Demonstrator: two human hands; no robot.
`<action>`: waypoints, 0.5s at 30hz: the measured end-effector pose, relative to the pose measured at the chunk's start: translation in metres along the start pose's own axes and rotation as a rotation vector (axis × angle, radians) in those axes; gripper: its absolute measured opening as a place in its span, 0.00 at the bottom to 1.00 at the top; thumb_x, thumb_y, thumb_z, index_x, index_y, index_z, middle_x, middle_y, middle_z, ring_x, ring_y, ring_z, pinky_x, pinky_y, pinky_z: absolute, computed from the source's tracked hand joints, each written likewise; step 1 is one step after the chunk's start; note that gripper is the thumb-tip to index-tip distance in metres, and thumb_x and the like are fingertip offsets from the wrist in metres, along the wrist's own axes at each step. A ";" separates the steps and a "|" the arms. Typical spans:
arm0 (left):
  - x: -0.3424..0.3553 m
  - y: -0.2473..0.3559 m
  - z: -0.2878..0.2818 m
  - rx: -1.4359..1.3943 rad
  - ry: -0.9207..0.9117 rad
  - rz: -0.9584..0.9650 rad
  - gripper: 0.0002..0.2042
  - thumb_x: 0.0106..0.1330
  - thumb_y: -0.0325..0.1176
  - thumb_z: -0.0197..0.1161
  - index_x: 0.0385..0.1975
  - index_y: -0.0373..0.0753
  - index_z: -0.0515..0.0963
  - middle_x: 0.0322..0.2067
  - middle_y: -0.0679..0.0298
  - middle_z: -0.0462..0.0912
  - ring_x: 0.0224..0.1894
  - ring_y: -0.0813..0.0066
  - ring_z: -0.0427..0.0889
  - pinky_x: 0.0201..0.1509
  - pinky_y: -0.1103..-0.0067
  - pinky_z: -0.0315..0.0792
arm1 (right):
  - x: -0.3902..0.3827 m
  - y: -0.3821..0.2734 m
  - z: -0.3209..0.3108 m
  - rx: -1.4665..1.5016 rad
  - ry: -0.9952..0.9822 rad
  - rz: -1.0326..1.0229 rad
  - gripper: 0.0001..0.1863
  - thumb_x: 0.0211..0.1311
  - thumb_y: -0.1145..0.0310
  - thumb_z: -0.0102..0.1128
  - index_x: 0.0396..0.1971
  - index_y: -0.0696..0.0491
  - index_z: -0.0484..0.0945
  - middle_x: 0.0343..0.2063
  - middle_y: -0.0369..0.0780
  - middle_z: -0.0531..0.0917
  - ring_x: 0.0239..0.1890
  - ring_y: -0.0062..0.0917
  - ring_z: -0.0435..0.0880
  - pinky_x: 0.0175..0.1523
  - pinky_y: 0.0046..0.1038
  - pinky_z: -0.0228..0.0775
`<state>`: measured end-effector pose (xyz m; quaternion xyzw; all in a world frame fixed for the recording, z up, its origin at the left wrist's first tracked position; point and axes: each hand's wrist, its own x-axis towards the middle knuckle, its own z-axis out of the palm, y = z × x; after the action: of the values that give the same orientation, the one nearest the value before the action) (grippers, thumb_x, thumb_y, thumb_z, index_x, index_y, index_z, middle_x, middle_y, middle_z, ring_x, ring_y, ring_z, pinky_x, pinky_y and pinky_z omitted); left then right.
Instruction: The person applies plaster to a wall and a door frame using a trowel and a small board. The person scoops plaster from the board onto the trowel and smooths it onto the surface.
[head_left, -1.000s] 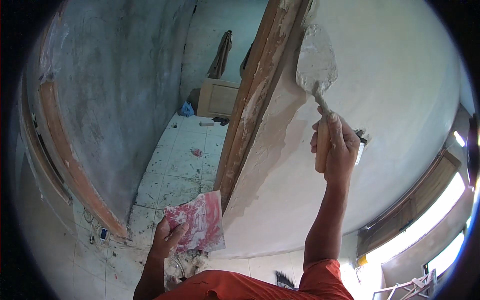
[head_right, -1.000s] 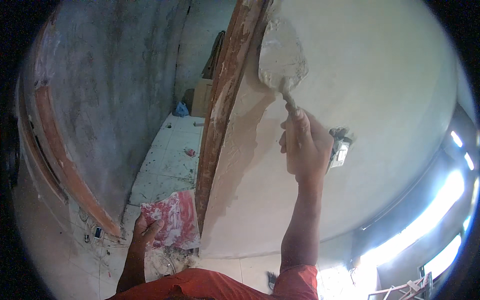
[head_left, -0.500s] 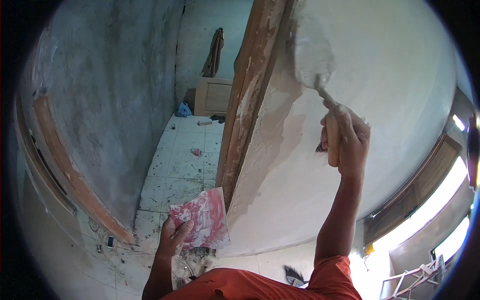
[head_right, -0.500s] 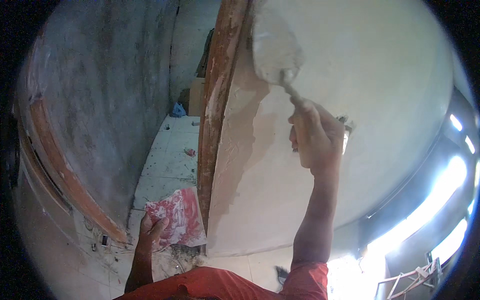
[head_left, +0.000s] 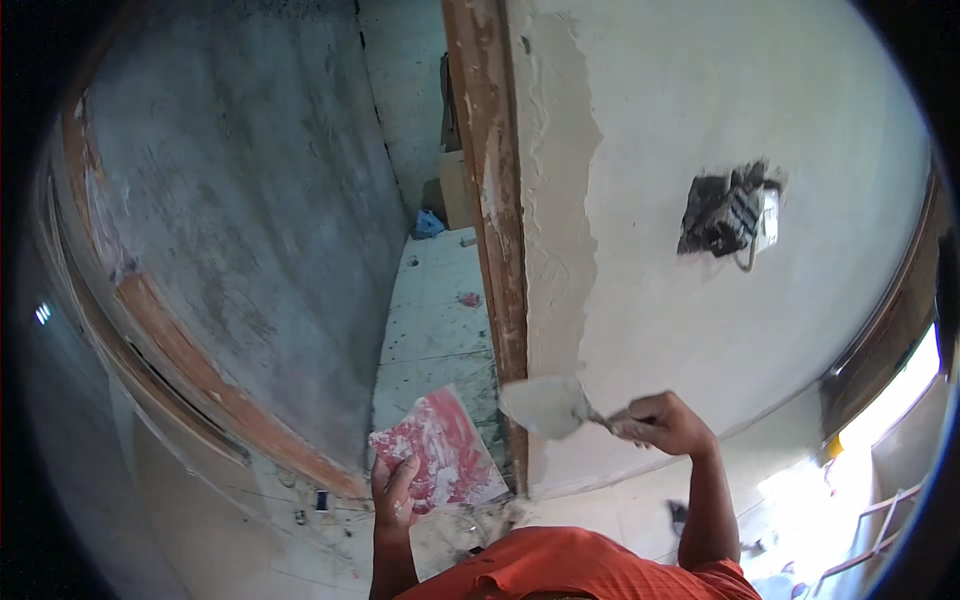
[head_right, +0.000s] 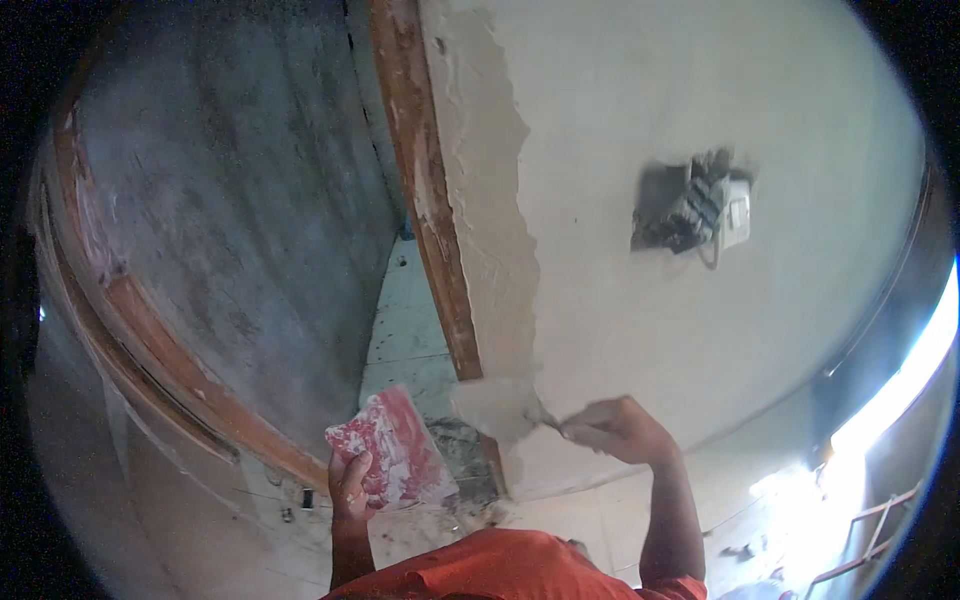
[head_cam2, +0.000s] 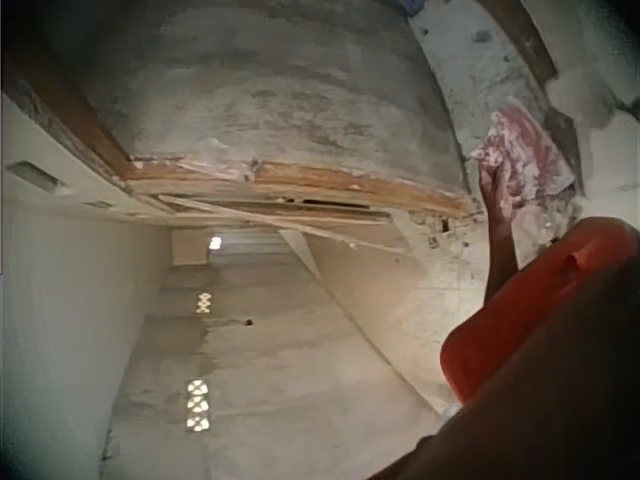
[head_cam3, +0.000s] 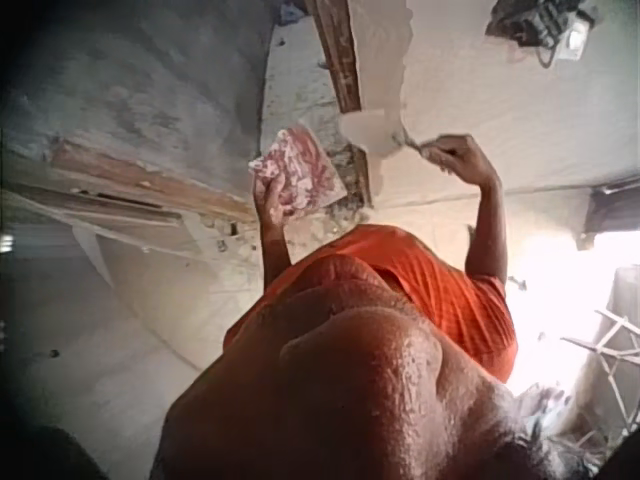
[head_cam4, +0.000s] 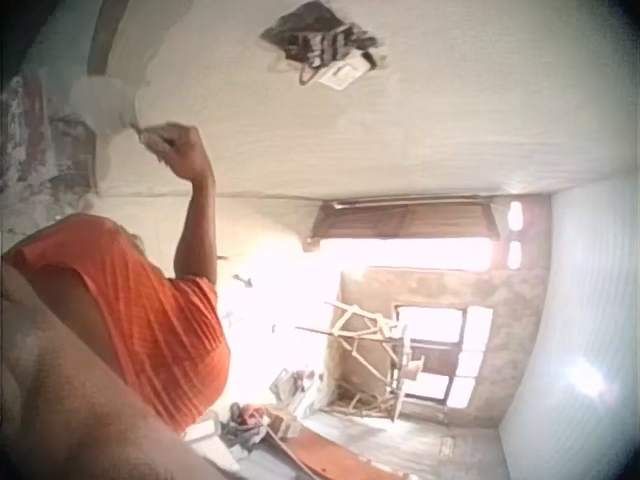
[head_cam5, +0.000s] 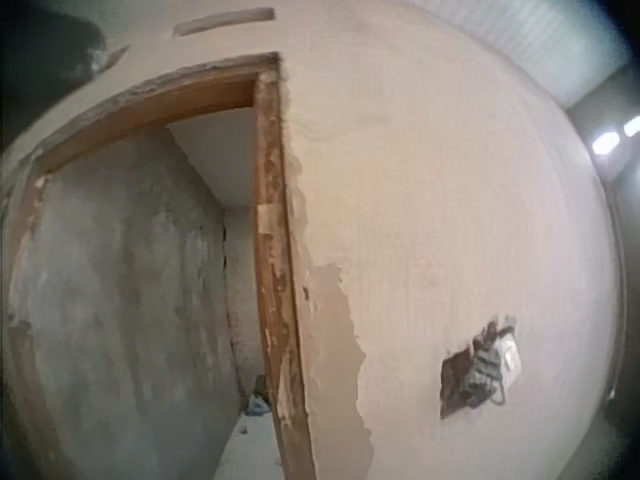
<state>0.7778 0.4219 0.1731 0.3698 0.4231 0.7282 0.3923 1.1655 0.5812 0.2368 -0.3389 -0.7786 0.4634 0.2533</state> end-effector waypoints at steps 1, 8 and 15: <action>-0.004 0.003 -0.005 -0.065 0.081 -0.034 0.27 0.66 0.26 0.60 0.66 0.33 0.67 0.56 0.59 0.79 0.59 0.66 0.79 0.64 0.70 0.71 | -0.012 0.012 0.010 0.022 -0.005 0.007 0.12 0.68 0.62 0.69 0.40 0.57 0.89 0.26 0.39 0.86 0.23 0.20 0.81 0.29 0.25 0.74; 0.025 0.009 -0.009 -0.348 0.225 0.010 0.21 0.68 0.32 0.61 0.60 0.34 0.74 0.56 0.60 0.81 0.58 0.64 0.80 0.64 0.66 0.72 | -0.061 0.067 0.054 0.303 -0.199 0.368 0.13 0.68 0.58 0.68 0.36 0.55 0.88 0.21 0.33 0.83 0.21 0.16 0.79 0.26 0.23 0.71; 0.063 -0.084 -0.135 -0.832 0.286 -0.204 0.14 0.72 0.34 0.58 0.54 0.39 0.80 0.50 0.60 0.86 0.49 0.66 0.85 0.51 0.70 0.82 | -0.086 0.165 0.138 0.242 -0.280 0.789 0.17 0.68 0.54 0.66 0.37 0.55 0.84 0.20 0.35 0.79 0.20 0.19 0.76 0.26 0.26 0.69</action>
<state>0.6558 0.4615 0.0601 0.0326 0.1788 0.8376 0.5151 1.1715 0.4962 0.0218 -0.5121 -0.5565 0.6541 -0.0134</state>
